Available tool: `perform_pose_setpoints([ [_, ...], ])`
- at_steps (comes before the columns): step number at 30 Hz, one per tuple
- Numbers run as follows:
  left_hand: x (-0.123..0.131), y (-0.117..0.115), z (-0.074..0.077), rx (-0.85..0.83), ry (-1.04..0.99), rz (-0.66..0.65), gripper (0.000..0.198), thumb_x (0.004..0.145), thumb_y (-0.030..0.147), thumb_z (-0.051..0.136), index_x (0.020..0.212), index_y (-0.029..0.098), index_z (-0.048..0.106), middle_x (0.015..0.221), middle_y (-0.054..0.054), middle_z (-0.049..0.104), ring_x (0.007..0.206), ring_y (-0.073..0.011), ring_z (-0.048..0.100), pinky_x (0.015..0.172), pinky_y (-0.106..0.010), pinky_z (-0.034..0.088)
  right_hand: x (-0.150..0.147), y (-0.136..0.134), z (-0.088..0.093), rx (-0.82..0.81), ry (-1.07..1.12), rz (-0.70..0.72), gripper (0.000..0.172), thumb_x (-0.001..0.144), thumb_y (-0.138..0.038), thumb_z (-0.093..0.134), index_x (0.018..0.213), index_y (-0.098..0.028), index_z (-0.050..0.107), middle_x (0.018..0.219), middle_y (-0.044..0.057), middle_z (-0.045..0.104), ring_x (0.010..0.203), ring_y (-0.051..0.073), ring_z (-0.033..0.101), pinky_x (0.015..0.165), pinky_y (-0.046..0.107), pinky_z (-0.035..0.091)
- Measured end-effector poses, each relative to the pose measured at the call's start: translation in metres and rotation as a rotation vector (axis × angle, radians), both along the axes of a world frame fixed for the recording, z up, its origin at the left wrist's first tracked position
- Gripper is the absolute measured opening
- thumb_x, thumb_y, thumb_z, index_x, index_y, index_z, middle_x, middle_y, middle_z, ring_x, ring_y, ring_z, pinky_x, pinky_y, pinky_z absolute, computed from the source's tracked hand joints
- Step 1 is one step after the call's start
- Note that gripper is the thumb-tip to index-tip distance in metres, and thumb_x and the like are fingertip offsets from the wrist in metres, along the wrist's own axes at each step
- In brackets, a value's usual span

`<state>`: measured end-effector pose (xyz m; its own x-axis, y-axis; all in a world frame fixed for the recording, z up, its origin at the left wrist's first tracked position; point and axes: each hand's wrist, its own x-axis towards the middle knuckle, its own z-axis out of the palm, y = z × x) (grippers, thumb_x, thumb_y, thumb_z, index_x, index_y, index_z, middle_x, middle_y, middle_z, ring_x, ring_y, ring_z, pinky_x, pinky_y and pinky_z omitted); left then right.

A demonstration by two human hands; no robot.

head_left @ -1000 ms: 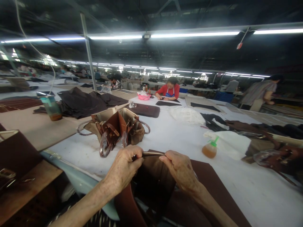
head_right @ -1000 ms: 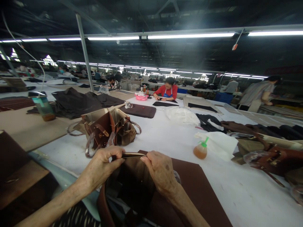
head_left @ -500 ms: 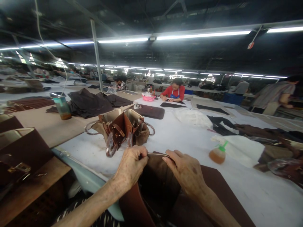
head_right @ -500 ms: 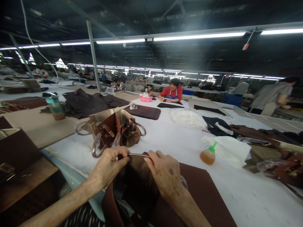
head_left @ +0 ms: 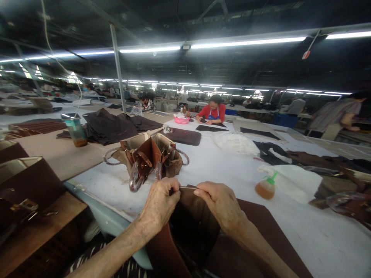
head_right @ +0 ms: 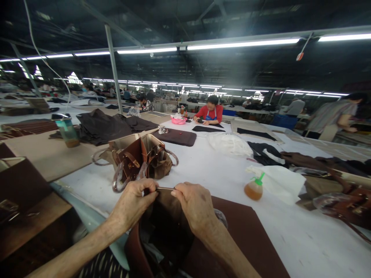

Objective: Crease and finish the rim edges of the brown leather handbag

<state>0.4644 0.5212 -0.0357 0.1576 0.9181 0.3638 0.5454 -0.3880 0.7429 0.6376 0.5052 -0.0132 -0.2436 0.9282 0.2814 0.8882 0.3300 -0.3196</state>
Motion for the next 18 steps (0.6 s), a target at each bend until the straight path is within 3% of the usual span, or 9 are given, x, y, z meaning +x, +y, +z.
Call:
perform_pose_setpoints([
  [7, -0.002, -0.001, 0.002, 0.023, 0.049, -0.021, 0.015, 0.064, 0.007, 0.042, 0.053, 0.016, 0.039, 0.065, 0.002, 0.051, 0.064, -0.0111, 0.047, 0.062, -0.022, 0.032, 0.002, 0.017, 0.014, -0.303, 0.158, 0.105, 0.028, 0.078, -0.031, 0.05, 0.054, -0.015, 0.048, 0.051, -0.004, 0.036, 0.054, 0.009, 0.033, 0.051, 0.022, 0.023],
  [12, -0.003, 0.0, 0.003, 0.03, 0.073, -0.056, 0.015, 0.065, 0.007, 0.043, 0.055, 0.016, 0.038, 0.064, 0.003, 0.049, 0.063, -0.011, 0.045, 0.06, -0.022, 0.031, 0.009, 0.035, 0.018, -0.577, 0.255, 0.233, 0.019, 0.072, -0.03, 0.052, 0.06, -0.015, 0.052, 0.051, -0.005, 0.034, 0.051, 0.009, 0.031, 0.047, 0.021, 0.022],
  [18, -0.004, -0.004, 0.008, 0.035, 0.097, -0.038, 0.013, 0.065, 0.007, 0.043, 0.063, 0.018, 0.038, 0.058, 0.006, 0.042, 0.058, -0.0103, 0.041, 0.057, -0.022, 0.029, 0.0, 0.024, 0.018, -0.411, 0.214, 0.126, 0.024, 0.074, -0.029, 0.049, 0.054, -0.015, 0.047, 0.05, -0.005, 0.031, 0.051, 0.009, 0.031, 0.048, 0.021, 0.023],
])
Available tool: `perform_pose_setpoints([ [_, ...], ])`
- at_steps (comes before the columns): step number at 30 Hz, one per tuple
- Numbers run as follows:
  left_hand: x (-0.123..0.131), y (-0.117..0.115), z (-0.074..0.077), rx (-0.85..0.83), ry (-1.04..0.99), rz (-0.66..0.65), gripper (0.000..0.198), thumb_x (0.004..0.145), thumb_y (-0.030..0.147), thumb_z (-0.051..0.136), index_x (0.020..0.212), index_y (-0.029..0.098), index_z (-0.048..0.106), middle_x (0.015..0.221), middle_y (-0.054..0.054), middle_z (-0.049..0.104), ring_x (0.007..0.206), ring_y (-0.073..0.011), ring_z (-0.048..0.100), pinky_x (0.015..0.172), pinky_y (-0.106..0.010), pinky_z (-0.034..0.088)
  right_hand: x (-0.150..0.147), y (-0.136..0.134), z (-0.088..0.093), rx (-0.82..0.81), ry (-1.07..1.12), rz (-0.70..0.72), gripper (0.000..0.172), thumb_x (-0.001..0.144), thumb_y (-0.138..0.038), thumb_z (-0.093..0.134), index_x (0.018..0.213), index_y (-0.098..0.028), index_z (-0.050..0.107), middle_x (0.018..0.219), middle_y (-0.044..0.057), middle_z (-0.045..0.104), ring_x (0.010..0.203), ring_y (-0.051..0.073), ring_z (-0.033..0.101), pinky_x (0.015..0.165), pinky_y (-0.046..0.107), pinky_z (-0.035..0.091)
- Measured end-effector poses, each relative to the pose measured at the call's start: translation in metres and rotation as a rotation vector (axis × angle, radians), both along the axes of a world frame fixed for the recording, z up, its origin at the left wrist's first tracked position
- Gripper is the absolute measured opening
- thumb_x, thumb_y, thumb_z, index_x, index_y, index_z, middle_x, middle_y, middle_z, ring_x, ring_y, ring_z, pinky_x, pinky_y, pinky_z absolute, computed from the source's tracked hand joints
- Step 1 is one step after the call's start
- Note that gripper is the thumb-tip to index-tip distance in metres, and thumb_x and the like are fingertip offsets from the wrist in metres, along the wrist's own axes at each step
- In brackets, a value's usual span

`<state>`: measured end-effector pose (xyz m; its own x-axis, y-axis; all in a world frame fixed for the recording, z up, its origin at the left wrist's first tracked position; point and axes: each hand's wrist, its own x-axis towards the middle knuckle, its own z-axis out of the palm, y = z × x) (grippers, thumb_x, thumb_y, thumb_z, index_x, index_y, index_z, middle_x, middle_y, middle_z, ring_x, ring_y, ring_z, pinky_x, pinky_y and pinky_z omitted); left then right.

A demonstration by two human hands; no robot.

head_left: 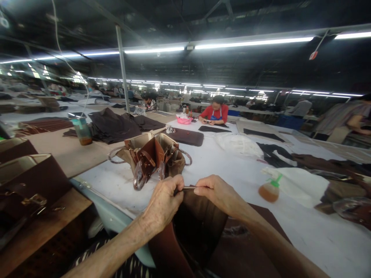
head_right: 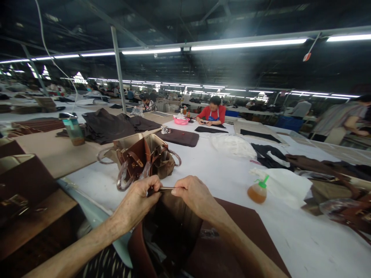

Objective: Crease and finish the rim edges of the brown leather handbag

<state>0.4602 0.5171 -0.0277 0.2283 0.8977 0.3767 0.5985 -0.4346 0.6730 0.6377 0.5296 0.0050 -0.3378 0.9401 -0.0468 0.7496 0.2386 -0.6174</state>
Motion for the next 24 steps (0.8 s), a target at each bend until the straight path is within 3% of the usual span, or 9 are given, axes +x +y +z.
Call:
perform_pose_setpoints([
  [7, -0.005, -0.002, 0.008, -0.126, -0.188, 0.0, 0.045, 0.064, 0.002, 0.042, 0.105, 0.021, 0.04, 0.072, 0.005, 0.062, 0.07, -0.0126, 0.057, 0.071, -0.023, 0.039, -0.007, -0.013, 0.0, 0.12, -0.089, -0.056, 0.027, 0.078, -0.03, 0.046, 0.056, -0.015, 0.051, 0.051, -0.005, 0.037, 0.053, 0.009, 0.036, 0.05, 0.021, 0.024],
  [16, -0.011, 0.0, 0.008, -0.146, -0.195, 0.005, 0.047, 0.066, 0.005, 0.046, 0.111, 0.019, 0.044, 0.074, 0.004, 0.067, 0.072, -0.0135, 0.06, 0.075, -0.024, 0.041, -0.009, -0.015, 0.002, 0.132, -0.15, -0.049, 0.028, 0.081, -0.028, 0.046, 0.056, -0.016, 0.052, 0.049, -0.005, 0.04, 0.051, 0.009, 0.037, 0.05, 0.021, 0.025],
  [24, -0.014, 0.002, 0.009, -0.104, -0.099, -0.052, 0.041, 0.073, 0.01, 0.046, 0.113, 0.018, 0.046, 0.074, 0.003, 0.068, 0.074, -0.0152, 0.06, 0.075, -0.025, 0.039, -0.028, -0.019, -0.01, 0.446, -0.437, 0.006, 0.026, 0.088, -0.029, 0.045, 0.069, -0.019, 0.061, 0.059, 0.0, 0.06, 0.053, 0.013, 0.05, 0.052, 0.025, 0.025],
])
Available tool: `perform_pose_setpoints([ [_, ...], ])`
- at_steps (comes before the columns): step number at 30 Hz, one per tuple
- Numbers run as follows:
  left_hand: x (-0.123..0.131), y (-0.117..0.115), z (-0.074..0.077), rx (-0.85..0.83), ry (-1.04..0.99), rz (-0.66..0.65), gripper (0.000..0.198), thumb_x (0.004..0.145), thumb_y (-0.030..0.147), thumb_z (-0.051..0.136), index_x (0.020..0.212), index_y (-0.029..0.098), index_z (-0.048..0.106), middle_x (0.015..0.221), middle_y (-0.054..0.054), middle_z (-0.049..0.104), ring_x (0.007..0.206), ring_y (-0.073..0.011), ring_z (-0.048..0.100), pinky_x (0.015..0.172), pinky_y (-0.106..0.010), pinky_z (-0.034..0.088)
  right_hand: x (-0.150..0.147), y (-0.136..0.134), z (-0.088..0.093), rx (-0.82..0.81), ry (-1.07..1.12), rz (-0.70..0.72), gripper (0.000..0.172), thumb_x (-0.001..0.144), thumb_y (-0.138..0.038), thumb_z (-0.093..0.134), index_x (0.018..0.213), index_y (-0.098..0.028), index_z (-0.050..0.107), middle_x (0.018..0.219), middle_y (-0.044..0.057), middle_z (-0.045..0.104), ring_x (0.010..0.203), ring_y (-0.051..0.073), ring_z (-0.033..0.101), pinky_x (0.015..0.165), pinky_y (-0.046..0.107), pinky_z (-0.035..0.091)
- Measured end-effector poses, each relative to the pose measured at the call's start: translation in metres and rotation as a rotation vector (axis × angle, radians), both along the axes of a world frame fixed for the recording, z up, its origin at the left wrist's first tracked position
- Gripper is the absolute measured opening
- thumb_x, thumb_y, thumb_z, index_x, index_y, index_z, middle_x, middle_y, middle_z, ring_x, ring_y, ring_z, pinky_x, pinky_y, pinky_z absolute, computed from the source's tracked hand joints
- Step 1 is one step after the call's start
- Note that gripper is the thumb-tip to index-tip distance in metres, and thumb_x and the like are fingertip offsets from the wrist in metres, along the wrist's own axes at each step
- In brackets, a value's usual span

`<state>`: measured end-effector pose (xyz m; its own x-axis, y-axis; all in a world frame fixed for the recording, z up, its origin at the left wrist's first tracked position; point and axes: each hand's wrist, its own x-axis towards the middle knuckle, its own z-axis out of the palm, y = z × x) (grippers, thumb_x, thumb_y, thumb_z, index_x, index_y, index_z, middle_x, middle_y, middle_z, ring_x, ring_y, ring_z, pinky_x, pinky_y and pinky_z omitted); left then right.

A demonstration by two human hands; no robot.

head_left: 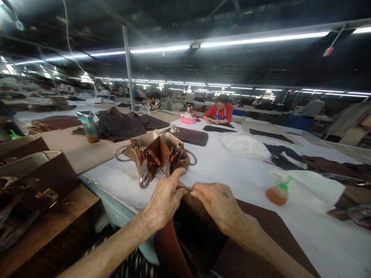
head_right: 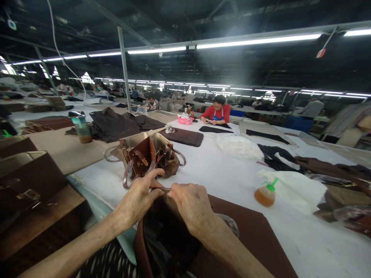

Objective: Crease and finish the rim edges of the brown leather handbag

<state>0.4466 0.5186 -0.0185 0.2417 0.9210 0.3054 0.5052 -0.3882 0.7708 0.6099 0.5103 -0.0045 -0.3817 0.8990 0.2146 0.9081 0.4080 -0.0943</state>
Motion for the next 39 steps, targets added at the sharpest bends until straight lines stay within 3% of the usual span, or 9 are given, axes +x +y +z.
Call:
perform_pose_setpoints([
  [9, 0.002, -0.002, -0.002, -0.038, -0.051, -0.048, 0.027, 0.075, 0.01, 0.041, 0.101, 0.018, 0.048, 0.065, 0.003, 0.065, 0.066, -0.0138, 0.058, 0.066, -0.023, 0.039, -0.015, 0.005, 0.012, -0.114, -0.039, 0.114, 0.021, 0.09, -0.023, 0.044, 0.08, -0.018, 0.062, 0.07, 0.003, 0.064, 0.066, 0.016, 0.058, 0.058, 0.024, 0.032],
  [12, 0.001, -0.004, -0.004, -0.06, -0.109, -0.054, 0.028, 0.076, 0.01, 0.04, 0.103, 0.018, 0.044, 0.065, 0.003, 0.064, 0.067, -0.0139, 0.058, 0.069, -0.024, 0.04, -0.016, 0.003, 0.014, -0.124, -0.07, 0.074, 0.023, 0.09, -0.022, 0.042, 0.078, -0.018, 0.062, 0.069, 0.004, 0.064, 0.067, 0.017, 0.058, 0.058, 0.025, 0.032],
  [15, -0.003, -0.014, -0.001, -0.075, -0.163, 0.001, 0.031, 0.078, 0.015, 0.042, 0.109, 0.019, 0.042, 0.09, -0.003, 0.065, 0.076, -0.015, 0.059, 0.074, -0.028, 0.044, -0.02, -0.003, 0.015, -0.089, -0.119, -0.005, 0.024, 0.09, -0.021, 0.041, 0.077, -0.018, 0.062, 0.065, 0.004, 0.064, 0.063, 0.018, 0.058, 0.056, 0.026, 0.031],
  [17, -0.006, -0.027, 0.001, -0.036, -0.147, 0.1, 0.037, 0.08, 0.022, 0.044, 0.116, 0.02, 0.041, 0.113, -0.008, 0.057, 0.093, -0.0188, 0.058, 0.083, -0.033, 0.044, -0.021, -0.005, 0.018, -0.049, -0.117, -0.022, 0.027, 0.09, -0.021, 0.04, 0.074, -0.018, 0.062, 0.064, 0.004, 0.064, 0.061, 0.017, 0.058, 0.056, 0.026, 0.031],
  [21, -0.006, -0.068, -0.005, 0.133, -0.071, 0.197, 0.053, 0.08, 0.029, 0.049, 0.13, 0.021, 0.034, 0.134, -0.01, 0.041, 0.123, -0.0251, 0.038, 0.101, -0.041, 0.033, -0.015, 0.002, 0.044, -0.06, -0.122, -0.044, 0.031, 0.09, -0.025, 0.037, 0.075, -0.017, 0.063, 0.069, 0.005, 0.066, 0.062, 0.015, 0.058, 0.055, 0.023, 0.035],
  [26, 0.001, -0.105, -0.032, 0.233, -0.095, 0.317, 0.064, 0.078, 0.033, 0.052, 0.135, 0.023, 0.026, 0.139, -0.01, 0.033, 0.128, -0.0287, 0.031, 0.102, -0.046, 0.031, -0.008, 0.029, 0.087, -0.032, -0.358, -0.183, 0.025, 0.085, -0.024, 0.044, 0.084, -0.011, 0.067, 0.084, 0.015, 0.067, 0.075, 0.022, 0.062, 0.06, 0.025, 0.04],
  [29, 0.003, -0.101, -0.04, 0.231, -0.049, 0.331, 0.077, 0.072, 0.037, 0.059, 0.137, 0.019, 0.021, 0.138, -0.013, 0.033, 0.127, -0.0311, 0.03, 0.101, -0.047, 0.032, -0.009, 0.039, 0.098, -0.025, -0.413, -0.212, 0.022, 0.08, -0.022, 0.051, 0.087, -0.008, 0.067, 0.09, 0.02, 0.065, 0.083, 0.027, 0.062, 0.063, 0.029, 0.042],
  [34, -0.001, -0.067, -0.034, 0.157, 0.069, 0.4, 0.078, 0.068, 0.029, 0.06, 0.136, 0.013, 0.023, 0.136, -0.016, 0.034, 0.125, -0.0325, 0.031, 0.101, -0.047, 0.027, -0.005, 0.031, 0.094, -0.037, -0.442, -0.179, 0.022, 0.08, -0.022, 0.051, 0.084, -0.008, 0.068, 0.088, 0.019, 0.066, 0.081, 0.027, 0.062, 0.062, 0.028, 0.041],
  [39, 0.001, -0.046, -0.023, -0.256, -0.174, 0.238, 0.09, 0.064, 0.038, 0.064, 0.137, 0.013, 0.017, 0.121, -0.016, 0.05, 0.103, -0.0279, 0.051, 0.086, -0.038, 0.042, 0.015, 0.013, 0.087, -0.082, -0.413, -0.09, 0.024, 0.083, -0.021, 0.047, 0.072, -0.012, 0.067, 0.073, 0.012, 0.066, 0.067, 0.02, 0.06, 0.056, 0.025, 0.037],
])
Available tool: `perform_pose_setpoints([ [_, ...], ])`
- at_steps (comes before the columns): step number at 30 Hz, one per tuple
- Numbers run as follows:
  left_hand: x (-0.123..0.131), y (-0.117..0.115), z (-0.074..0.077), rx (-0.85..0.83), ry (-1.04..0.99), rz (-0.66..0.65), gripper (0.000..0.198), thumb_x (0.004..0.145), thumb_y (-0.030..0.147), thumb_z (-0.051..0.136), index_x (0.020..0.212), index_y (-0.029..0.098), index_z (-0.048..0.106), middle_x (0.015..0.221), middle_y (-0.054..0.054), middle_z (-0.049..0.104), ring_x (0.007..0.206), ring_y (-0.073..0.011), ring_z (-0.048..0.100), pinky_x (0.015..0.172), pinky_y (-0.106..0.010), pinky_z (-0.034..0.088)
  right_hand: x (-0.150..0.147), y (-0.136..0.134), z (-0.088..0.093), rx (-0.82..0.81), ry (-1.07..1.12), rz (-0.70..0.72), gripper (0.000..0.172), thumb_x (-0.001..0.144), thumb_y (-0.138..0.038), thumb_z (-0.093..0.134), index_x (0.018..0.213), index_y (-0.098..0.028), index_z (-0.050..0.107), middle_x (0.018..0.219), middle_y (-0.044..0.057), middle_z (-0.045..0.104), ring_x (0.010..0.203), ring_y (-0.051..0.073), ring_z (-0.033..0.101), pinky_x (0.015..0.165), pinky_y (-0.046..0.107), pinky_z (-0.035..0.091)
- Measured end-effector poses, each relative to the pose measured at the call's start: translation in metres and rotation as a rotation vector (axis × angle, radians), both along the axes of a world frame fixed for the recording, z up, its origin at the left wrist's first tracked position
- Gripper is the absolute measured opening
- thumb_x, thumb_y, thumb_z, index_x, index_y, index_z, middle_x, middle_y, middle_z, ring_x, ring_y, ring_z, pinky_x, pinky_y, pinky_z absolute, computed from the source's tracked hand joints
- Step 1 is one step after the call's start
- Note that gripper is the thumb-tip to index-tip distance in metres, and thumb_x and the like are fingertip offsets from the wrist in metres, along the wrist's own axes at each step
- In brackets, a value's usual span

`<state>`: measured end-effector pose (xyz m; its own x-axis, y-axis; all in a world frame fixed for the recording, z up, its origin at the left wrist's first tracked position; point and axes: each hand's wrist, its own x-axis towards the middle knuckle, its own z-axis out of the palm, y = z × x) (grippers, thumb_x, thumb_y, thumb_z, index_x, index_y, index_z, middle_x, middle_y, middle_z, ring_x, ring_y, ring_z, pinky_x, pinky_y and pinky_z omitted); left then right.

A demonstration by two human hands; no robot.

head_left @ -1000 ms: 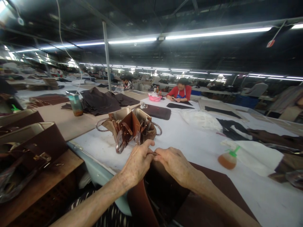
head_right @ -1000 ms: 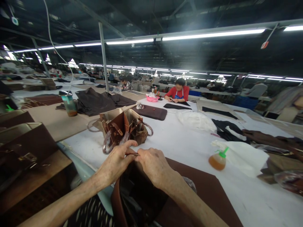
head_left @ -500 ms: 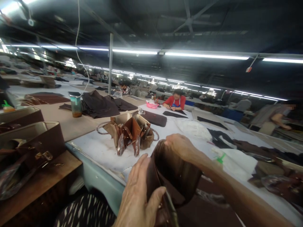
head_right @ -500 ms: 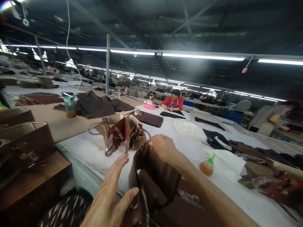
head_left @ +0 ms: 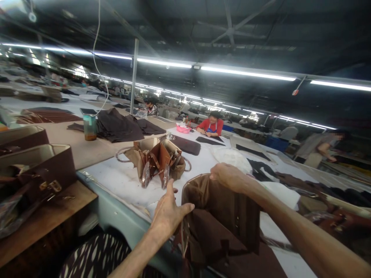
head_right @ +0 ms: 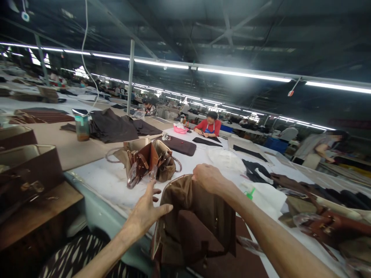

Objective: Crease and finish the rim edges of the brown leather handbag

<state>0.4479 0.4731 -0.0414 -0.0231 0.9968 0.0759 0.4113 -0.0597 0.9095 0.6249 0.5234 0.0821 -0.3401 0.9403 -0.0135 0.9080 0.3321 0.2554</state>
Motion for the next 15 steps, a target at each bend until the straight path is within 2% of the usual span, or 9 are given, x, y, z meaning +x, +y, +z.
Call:
perform_pose_setpoints([
  [2, 0.004, 0.003, 0.005, -0.014, -0.108, -0.053, 0.089, 0.059, 0.033, 0.067, 0.135, 0.016, 0.024, 0.12, -0.012, 0.051, 0.098, -0.0237, 0.053, 0.08, -0.032, 0.045, 0.006, -0.009, 0.0, -0.034, 0.03, 0.042, 0.026, 0.084, -0.022, 0.047, 0.069, -0.014, 0.066, 0.07, 0.009, 0.065, 0.064, 0.017, 0.058, 0.056, 0.024, 0.035],
  [3, 0.005, 0.004, 0.008, -0.008, -0.152, -0.089, 0.082, 0.058, 0.026, 0.065, 0.132, 0.017, 0.031, 0.116, -0.01, 0.054, 0.094, -0.0213, 0.055, 0.075, -0.028, 0.046, 0.008, -0.014, 0.0, -0.05, 0.048, 0.058, 0.027, 0.085, -0.022, 0.046, 0.067, -0.014, 0.065, 0.069, 0.008, 0.064, 0.063, 0.016, 0.056, 0.056, 0.023, 0.034],
  [5, 0.002, 0.01, 0.014, -0.076, -0.24, -0.233, 0.06, 0.055, 0.012, 0.055, 0.115, 0.017, 0.051, 0.096, -0.005, 0.063, 0.076, -0.0165, 0.058, 0.06, -0.022, 0.045, 0.011, -0.025, 0.0, -0.077, 0.107, 0.074, 0.028, 0.085, -0.022, 0.045, 0.064, -0.015, 0.063, 0.065, 0.005, 0.062, 0.06, 0.013, 0.053, 0.054, 0.022, 0.033],
  [7, -0.006, 0.018, 0.019, -0.223, -0.312, -0.407, 0.046, 0.05, 0.007, 0.043, 0.092, 0.014, 0.063, 0.072, -0.002, 0.063, 0.057, -0.0125, 0.054, 0.048, -0.019, 0.04, 0.012, -0.035, -0.003, -0.123, 0.191, 0.058, 0.028, 0.084, -0.022, 0.044, 0.061, -0.016, 0.06, 0.061, 0.002, 0.058, 0.057, 0.012, 0.049, 0.053, 0.022, 0.031],
  [9, -0.018, 0.027, 0.022, -0.331, -0.328, -0.519, 0.043, 0.046, 0.007, 0.04, 0.081, 0.012, 0.065, 0.061, 0.0, 0.06, 0.049, -0.0104, 0.05, 0.042, -0.017, 0.034, 0.013, -0.043, -0.008, -0.207, 0.276, 0.024, 0.028, 0.083, -0.024, 0.044, 0.058, -0.017, 0.056, 0.058, -0.001, 0.053, 0.055, 0.011, 0.046, 0.052, 0.022, 0.03],
  [11, -0.03, 0.032, 0.025, -0.383, -0.298, -0.602, 0.041, 0.045, 0.007, 0.042, 0.079, 0.011, 0.065, 0.06, 0.001, 0.059, 0.046, -0.0093, 0.048, 0.04, -0.016, 0.031, 0.015, -0.047, -0.016, -0.285, 0.33, -0.007, 0.03, 0.084, -0.028, 0.043, 0.059, -0.016, 0.053, 0.057, -0.002, 0.051, 0.054, 0.01, 0.044, 0.052, 0.021, 0.029],
  [15, -0.036, 0.032, 0.026, -0.399, -0.278, -0.73, 0.037, 0.049, 0.009, 0.047, 0.082, 0.012, 0.064, 0.062, 0.001, 0.058, 0.048, -0.0087, 0.047, 0.043, -0.017, 0.034, 0.025, -0.048, -0.031, -0.274, 0.37, 0.0, 0.033, 0.086, -0.033, 0.038, 0.061, -0.016, 0.051, 0.059, -0.002, 0.05, 0.055, 0.01, 0.044, 0.052, 0.022, 0.028],
])
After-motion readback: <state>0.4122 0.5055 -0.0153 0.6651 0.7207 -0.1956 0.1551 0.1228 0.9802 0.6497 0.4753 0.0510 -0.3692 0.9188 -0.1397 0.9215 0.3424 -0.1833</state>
